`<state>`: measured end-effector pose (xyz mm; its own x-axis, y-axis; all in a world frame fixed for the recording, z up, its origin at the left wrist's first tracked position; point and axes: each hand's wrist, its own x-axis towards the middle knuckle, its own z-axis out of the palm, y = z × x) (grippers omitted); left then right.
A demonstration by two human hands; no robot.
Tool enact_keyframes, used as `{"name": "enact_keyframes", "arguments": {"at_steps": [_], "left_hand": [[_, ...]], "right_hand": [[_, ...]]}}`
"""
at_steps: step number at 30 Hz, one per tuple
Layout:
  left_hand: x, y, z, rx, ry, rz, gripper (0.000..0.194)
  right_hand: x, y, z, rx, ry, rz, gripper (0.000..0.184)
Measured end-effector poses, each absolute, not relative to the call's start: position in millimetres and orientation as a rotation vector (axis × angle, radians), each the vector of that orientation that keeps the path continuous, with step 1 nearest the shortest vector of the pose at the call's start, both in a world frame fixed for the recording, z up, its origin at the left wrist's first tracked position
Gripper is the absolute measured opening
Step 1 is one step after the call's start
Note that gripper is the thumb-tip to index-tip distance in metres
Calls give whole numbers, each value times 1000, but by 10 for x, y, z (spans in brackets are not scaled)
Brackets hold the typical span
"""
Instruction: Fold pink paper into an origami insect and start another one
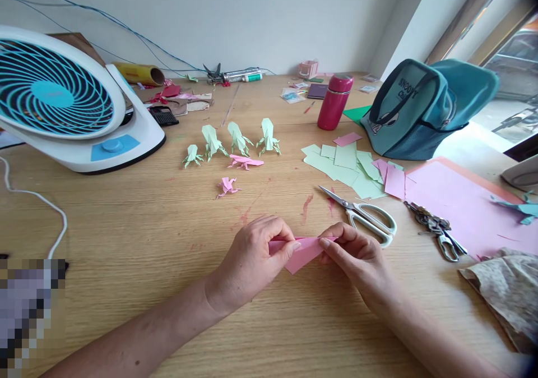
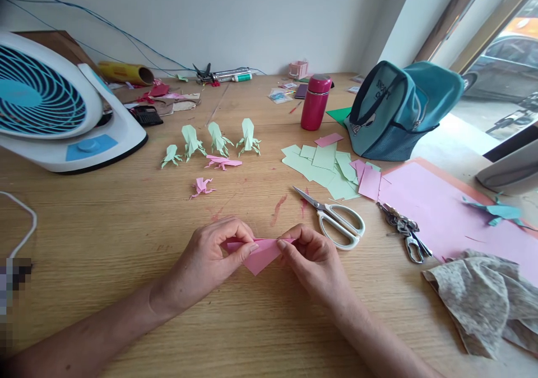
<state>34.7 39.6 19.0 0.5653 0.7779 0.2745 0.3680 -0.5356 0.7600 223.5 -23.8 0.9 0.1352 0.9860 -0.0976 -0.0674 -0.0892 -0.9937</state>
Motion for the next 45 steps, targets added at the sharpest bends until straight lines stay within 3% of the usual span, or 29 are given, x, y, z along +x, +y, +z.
{"name": "enact_keyframes", "arguments": {"at_steps": [20,36,45], "left_hand": [[335,395,188,2182,936,785,16],[341,404,177,2120,884,761,20],[344,414,228,2147,857,631,21]], "right_hand": [[2255,-220,-23,-1339,-1071,1309,38],[2284,-271,-68,-1426,-1193,1313,29],[2297,-302,28,-1568,-1493,1098,20]]}}
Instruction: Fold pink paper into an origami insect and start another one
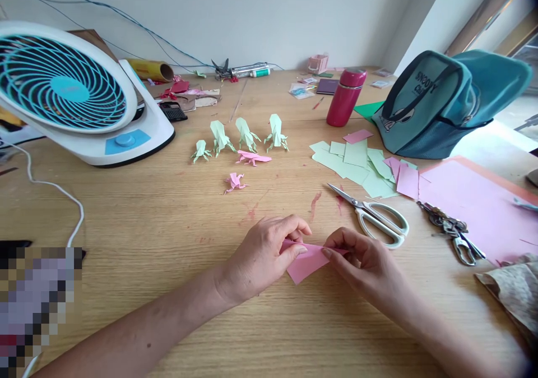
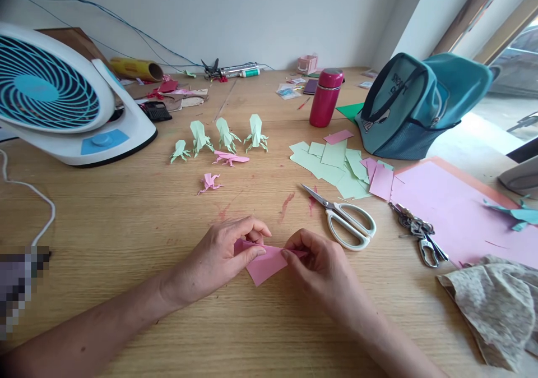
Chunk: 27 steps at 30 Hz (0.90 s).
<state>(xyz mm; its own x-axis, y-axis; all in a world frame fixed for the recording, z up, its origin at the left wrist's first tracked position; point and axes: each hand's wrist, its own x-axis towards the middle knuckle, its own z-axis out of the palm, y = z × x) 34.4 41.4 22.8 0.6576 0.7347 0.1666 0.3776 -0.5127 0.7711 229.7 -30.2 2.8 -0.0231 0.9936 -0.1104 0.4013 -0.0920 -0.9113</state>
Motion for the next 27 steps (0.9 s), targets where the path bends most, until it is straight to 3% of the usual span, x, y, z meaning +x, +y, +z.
{"name": "enact_keyframes", "arguments": {"at_steps": [8,14,19,27], "left_hand": [[316,460,261,2189,849,322,13],[301,467,195,2266,795,198,9],[334,425,210,2381,765,144,7],[352,391,175,2552,723,192,5]], "right_hand": [[2294,-378,42,-1612,-1931,727,5],[2267,-500,79,-1429,-2240,492,25],[2179,-661,37,-1349,-2459,90,25],[2135,-743,-161,-1397,-2539,-16,32]]}}
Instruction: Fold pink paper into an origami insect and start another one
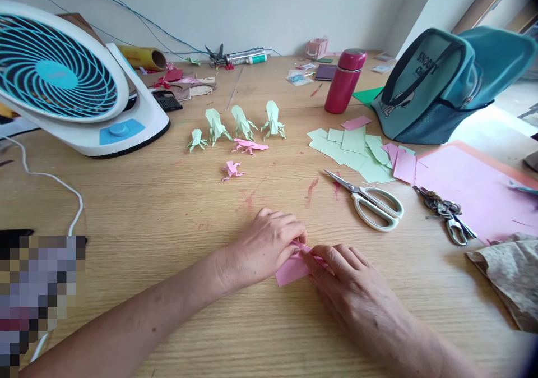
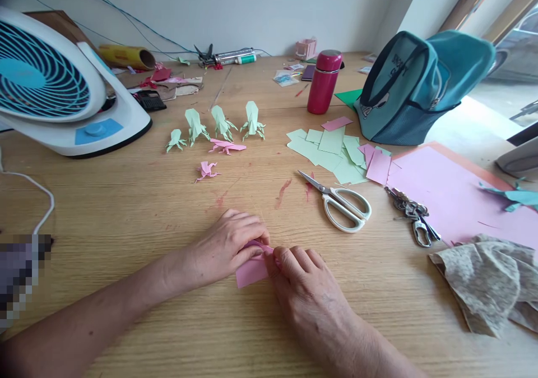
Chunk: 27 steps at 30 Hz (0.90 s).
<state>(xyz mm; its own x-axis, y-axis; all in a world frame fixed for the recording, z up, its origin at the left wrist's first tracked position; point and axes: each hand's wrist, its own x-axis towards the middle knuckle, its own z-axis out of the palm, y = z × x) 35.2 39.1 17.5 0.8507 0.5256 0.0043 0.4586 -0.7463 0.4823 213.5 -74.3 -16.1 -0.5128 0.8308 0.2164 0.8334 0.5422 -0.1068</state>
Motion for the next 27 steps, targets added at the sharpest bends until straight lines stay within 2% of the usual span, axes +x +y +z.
{"name": "enact_keyframes", "arguments": {"at_steps": [6,11,16,27], "left_hand": [[220,224,126,2680,735,492,9],[-37,28,81,2832,596,609,23],[-167,6,-5,2920,536,551,37],[-114,21,69,3122,533,439,37]], "right_hand": [[2133,-743,-199,-1389,-2481,-8,33],[2155,-776,-234,-1395,-2438,35,37],[2170,-759,-194,-1349,-2395,47,36],[2190,-759,-80,-1366,-2439,29,36]]}}
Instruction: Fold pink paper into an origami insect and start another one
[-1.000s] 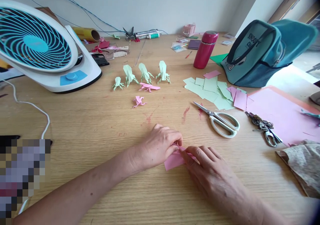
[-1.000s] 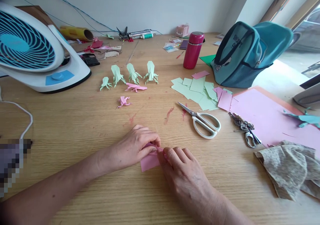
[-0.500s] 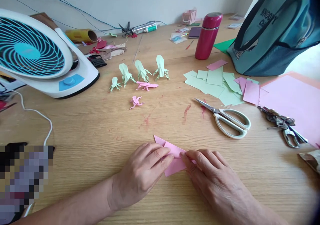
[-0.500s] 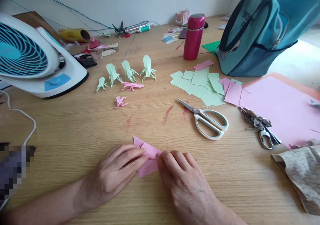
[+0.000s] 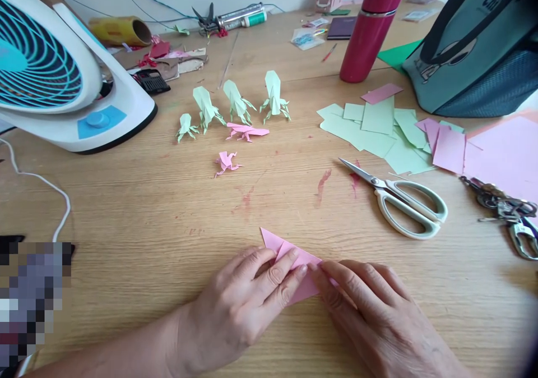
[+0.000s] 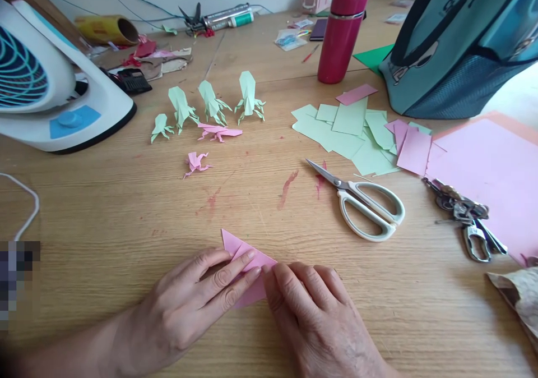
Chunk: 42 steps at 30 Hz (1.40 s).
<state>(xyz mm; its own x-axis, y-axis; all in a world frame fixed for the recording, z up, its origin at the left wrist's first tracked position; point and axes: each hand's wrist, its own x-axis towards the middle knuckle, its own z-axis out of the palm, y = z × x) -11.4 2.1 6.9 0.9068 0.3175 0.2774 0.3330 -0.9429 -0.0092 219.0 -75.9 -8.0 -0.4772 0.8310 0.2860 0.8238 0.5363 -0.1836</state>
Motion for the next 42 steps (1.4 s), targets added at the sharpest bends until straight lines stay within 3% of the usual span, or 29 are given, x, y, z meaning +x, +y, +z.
{"name": "enact_keyframes", "arguments": {"at_steps": [8,42], "left_hand": [[-89,11,136,-2972,-484,-215,44],[-82,-18,132,-2926,-503,-103,49]], "right_hand": [[2280,-816,-106,-1301,-2558,13,41],[2233,-820,-81,-1345,-2555,-15,42]]}}
